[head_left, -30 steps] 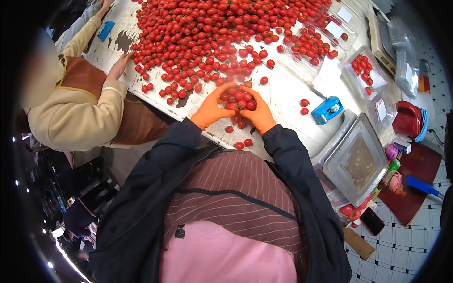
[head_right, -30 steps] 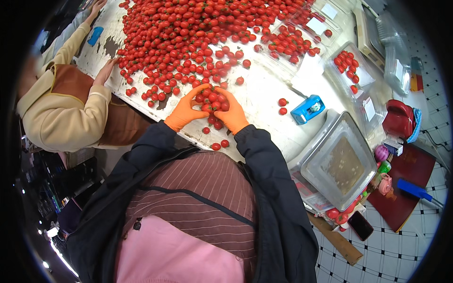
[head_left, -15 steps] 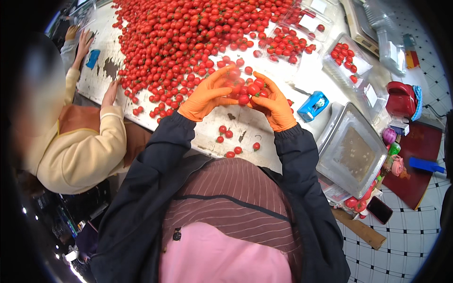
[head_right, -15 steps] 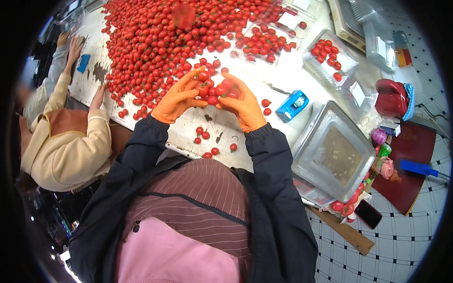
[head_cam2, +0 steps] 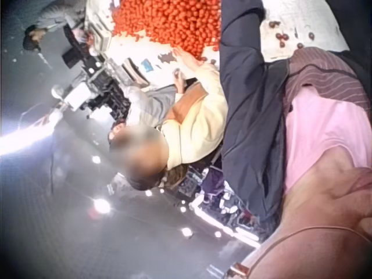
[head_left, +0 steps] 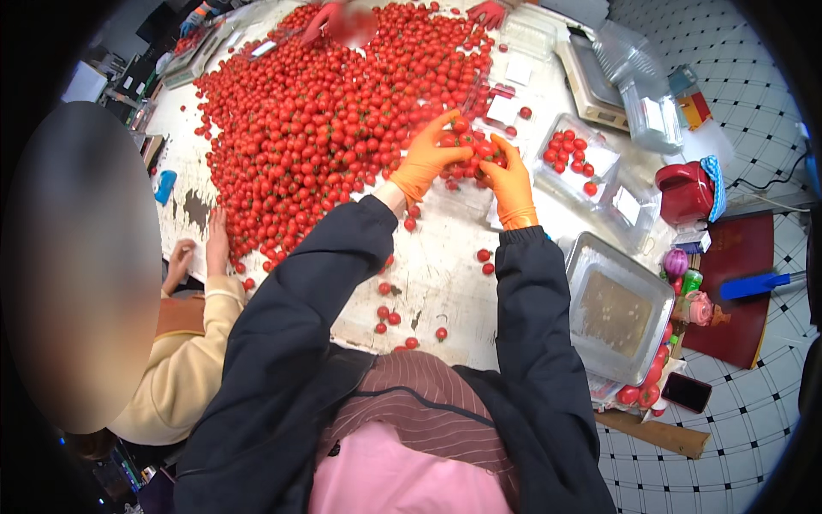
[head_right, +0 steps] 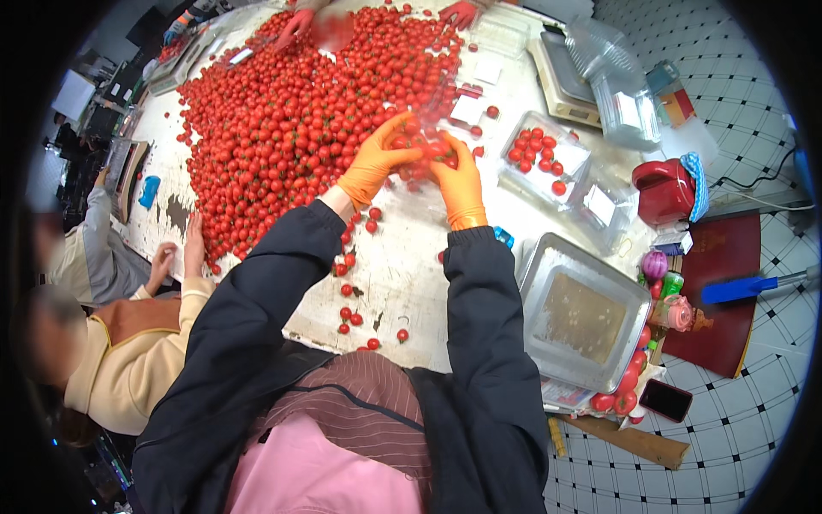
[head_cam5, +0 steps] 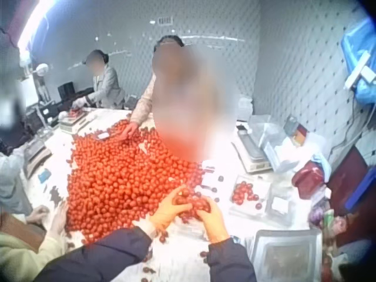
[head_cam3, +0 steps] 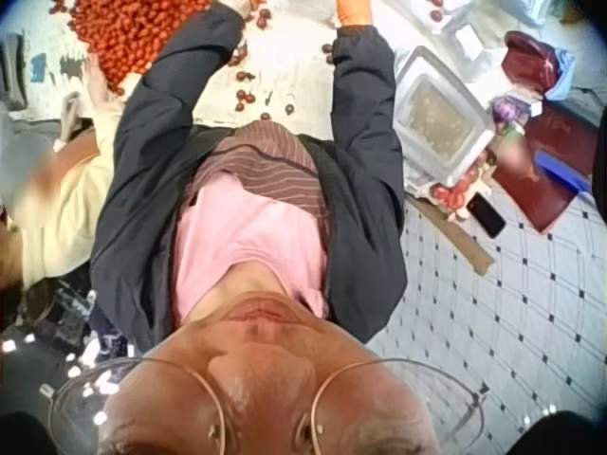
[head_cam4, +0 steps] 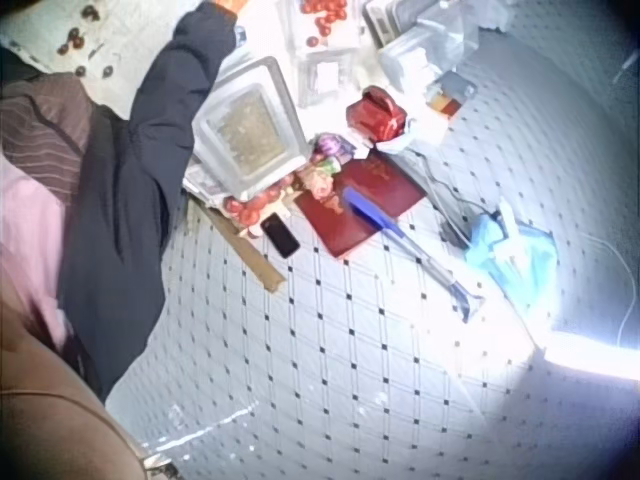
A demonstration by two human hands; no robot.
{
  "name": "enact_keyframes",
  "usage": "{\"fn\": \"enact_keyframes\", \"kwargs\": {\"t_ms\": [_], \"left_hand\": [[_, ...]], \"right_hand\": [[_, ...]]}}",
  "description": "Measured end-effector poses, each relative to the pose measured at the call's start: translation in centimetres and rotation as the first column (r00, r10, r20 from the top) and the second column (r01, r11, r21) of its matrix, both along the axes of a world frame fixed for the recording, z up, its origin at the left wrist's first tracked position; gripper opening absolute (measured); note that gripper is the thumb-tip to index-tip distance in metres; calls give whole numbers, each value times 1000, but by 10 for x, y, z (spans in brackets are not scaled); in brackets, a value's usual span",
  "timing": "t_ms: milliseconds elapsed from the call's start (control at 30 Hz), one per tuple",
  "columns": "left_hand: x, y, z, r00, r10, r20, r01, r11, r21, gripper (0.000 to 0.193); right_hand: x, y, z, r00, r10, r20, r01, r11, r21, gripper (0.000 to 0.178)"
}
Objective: The person sorts cherry tomatoes on a table, places them into clear plastic containers, weighs the containers on a digital scale, and applies labels. The person also uses a handheld label printer to generate labels and places them on the containers.
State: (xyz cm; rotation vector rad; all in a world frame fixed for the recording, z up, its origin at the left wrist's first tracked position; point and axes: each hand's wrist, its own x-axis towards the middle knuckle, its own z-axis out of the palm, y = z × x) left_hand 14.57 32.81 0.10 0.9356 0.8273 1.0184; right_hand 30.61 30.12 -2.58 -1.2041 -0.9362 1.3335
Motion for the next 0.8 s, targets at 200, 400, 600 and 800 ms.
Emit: {"fn": "enact_keyframes", "kwargs": {"t_ms": [200, 400, 600, 800], "left_hand": [[5, 15, -6, 972, -143, -184, 152, 988, 36, 48], [11, 20, -10, 966, -259, 19, 260, 963, -70, 64], [22, 18, -5, 954, -255, -156, 247, 967, -67, 74], [35, 12, -29, 966, -117, -232, 154, 977, 149, 75]], "right_hand": [[4, -2, -24, 872, -190, 451, 56, 954, 294, 48], [0, -1, -7, 985, -60, 162, 10, 956, 294, 31], [14, -4, -14, 999, -26, 36, 25, 999, 36, 29], [8, -10, -15, 967, -163, -197, 141, 983, -118, 30]]}}
